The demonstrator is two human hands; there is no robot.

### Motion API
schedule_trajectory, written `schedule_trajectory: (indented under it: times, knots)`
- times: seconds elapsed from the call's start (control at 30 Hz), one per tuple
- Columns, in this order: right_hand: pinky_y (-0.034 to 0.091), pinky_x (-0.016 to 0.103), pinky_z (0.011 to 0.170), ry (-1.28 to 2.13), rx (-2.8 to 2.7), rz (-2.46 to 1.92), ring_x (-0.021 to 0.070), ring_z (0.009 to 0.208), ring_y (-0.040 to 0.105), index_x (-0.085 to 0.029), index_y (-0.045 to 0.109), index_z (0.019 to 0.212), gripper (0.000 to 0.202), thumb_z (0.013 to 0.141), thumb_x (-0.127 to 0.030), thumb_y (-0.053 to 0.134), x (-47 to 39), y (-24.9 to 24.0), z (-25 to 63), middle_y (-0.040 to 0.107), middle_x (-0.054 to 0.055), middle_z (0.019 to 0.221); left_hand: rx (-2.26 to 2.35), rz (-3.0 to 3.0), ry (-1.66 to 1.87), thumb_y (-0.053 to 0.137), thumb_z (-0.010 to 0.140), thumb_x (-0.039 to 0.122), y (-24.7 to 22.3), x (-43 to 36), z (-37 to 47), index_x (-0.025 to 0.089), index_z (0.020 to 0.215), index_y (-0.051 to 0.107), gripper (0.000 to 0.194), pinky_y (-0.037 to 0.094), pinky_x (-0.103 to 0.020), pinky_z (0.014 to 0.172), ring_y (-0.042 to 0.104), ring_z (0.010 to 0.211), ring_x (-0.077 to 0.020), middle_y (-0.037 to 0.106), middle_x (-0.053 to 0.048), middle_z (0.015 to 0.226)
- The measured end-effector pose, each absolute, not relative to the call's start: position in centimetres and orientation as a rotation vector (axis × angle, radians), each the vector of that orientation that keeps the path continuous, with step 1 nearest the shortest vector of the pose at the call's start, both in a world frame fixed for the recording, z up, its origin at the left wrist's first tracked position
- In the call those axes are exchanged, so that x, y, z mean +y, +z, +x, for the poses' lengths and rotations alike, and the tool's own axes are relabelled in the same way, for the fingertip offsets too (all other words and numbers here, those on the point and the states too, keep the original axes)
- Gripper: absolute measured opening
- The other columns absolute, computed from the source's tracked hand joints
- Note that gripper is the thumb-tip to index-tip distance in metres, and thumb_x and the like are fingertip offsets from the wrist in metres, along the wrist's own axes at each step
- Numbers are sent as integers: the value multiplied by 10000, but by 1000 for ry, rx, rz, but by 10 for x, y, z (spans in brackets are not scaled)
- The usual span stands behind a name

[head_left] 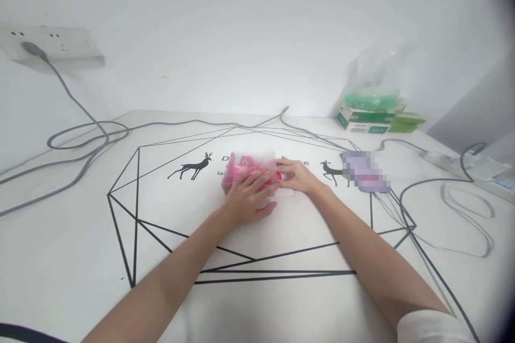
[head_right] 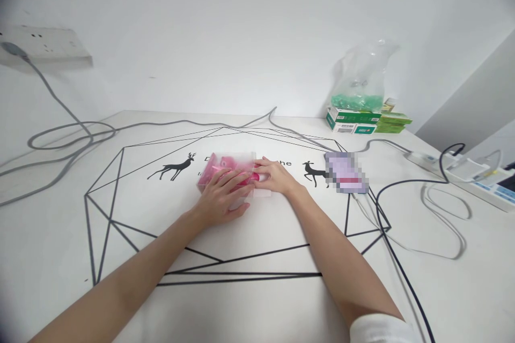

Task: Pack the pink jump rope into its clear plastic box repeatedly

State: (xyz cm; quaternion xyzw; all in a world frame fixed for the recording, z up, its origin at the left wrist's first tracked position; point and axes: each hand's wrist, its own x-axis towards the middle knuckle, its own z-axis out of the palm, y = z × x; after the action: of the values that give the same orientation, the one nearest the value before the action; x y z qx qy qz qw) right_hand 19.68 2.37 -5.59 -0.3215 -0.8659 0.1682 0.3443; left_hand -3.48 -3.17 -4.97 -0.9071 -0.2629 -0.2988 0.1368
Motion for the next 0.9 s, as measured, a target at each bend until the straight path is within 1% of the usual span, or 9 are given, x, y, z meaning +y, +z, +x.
schedule_trajectory:
  times: [0.13,0.3,0.43,0.5,0.6,0.67,0.73,0.83,0.9]
  knots:
    - [464,410,1031,453,-2214,-918,271,1167,630,-297,748,1116,322,796,-288,709,21,-54,197,645,50,1315,-766,-2623,-846,560,890,376,-50,-31,-35,253,1201,643,344,325,-484,1120,545,1218,-261,633,-66,1292]
    - [491,354,963,534,-2260,-845,248,1139,632,-308,711,1181,372,809,-318,715,18,-51,192,624,32,1336,-737,-2613,-850,558,895,374,-45,-32,-33,242,1216,629,354,323,-481,1130,528,1252,-258,624,-72,1308]
    - [512,310,833,533,-2247,-854,200,925,673,-260,765,1023,217,827,-320,694,19,-53,189,692,35,1152,-701,-2590,-794,549,910,376,-36,-36,-28,235,1202,622,333,291,-520,1156,510,1280,-261,629,-74,1289]
    - [513,294,773,527,-2237,-881,177,838,670,-246,772,988,188,839,-290,666,21,-54,188,709,30,1058,-665,-2569,-755,544,918,348,-32,-42,-24,219,1136,642,272,283,-539,1165,519,1271,-261,635,-83,1265]
    - [522,319,827,553,-2217,-937,219,967,682,-266,763,1068,269,814,-265,675,23,-55,189,709,39,1151,-594,-2528,-687,539,912,203,-27,-52,-13,185,1000,664,155,326,-518,1154,545,1234,-254,655,-97,1188]
    - [510,363,928,583,-2218,-958,265,1134,642,-289,736,1149,349,803,-294,694,25,-55,190,661,44,1291,-528,-2508,-624,530,892,95,-25,-59,-5,167,941,662,158,377,-477,1126,586,1159,-235,672,-95,1091]
    - [488,392,992,596,-2217,-978,282,1213,604,-303,716,1187,382,808,-349,703,25,-54,190,629,42,1344,-431,-2518,-515,515,879,26,-23,-64,0,151,878,654,187,432,-434,1069,628,1022,-208,675,-81,945]
    - [494,395,993,610,-2213,-995,279,1191,623,-311,719,1179,378,820,-427,701,24,-51,190,630,39,1340,-354,-2532,-288,468,873,-19,-19,-71,4,135,816,654,249,508,-365,889,634,818,-185,663,-71,827]
    - [524,385,944,645,-2206,-1015,274,1141,653,-309,725,1168,381,815,-450,707,23,-49,189,631,43,1337,-392,-2536,-150,433,866,-35,-18,-75,7,121,825,673,290,504,-355,815,628,756,-189,673,-86,816]
